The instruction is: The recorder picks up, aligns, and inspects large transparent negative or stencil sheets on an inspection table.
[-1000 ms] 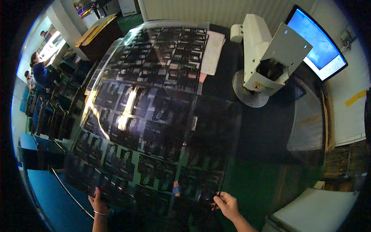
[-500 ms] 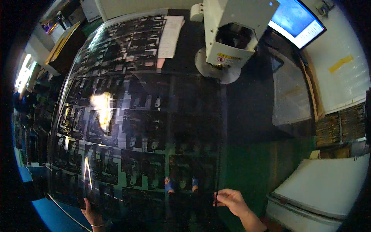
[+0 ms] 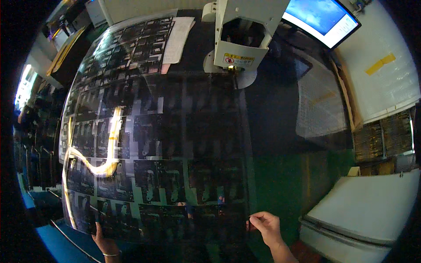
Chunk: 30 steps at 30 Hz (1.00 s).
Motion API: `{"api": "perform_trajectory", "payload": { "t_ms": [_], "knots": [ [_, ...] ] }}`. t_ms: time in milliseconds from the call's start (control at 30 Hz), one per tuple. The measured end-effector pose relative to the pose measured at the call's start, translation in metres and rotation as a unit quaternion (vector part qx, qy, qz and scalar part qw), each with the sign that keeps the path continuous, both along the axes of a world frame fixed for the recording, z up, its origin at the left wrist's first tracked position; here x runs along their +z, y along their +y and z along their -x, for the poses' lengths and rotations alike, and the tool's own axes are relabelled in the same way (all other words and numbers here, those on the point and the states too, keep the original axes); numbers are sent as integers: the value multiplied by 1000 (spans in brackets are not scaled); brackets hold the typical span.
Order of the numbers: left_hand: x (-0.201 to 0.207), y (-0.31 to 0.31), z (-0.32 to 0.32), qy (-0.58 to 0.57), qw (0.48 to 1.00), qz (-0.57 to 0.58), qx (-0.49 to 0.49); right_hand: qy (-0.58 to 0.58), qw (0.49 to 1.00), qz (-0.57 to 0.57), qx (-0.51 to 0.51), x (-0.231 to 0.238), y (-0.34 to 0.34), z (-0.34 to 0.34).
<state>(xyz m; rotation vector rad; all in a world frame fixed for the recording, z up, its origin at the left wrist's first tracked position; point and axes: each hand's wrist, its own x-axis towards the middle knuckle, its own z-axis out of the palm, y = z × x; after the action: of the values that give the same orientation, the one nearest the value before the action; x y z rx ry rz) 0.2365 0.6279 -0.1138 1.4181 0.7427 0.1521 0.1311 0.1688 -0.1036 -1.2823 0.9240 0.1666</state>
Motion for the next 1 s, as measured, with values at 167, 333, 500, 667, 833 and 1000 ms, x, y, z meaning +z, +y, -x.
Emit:
{"api": "perform_trajectory", "payload": {
  "t_ms": [167, 333, 500, 667, 833, 1000],
  "knots": [
    [-4, -12, 15, -5, 998, -51, -25, -36, 999, 21, -7, -13, -23, 1],
    [-20, 0, 32, -27, 989, -143, -29, -49, 998, 20, -14, -19, -33, -2],
    [-11, -27, 31, -23, 997, -74, 24, -60, 997, 41, -30, -21, -39, -5],
    [-17, -17, 44, 26, 999, -31, -19, -63, 996, 30, -53, -17, -49, -3],
    [-17, -29, 53, -13, 1000, -23, 5, -49, 996, 65, -46, -17, -55, -5],
    [-16, -38, 59, -9, 1000, -3, 24, -59, 994, 76, -46, -15, -57, -9]
  ]
}}
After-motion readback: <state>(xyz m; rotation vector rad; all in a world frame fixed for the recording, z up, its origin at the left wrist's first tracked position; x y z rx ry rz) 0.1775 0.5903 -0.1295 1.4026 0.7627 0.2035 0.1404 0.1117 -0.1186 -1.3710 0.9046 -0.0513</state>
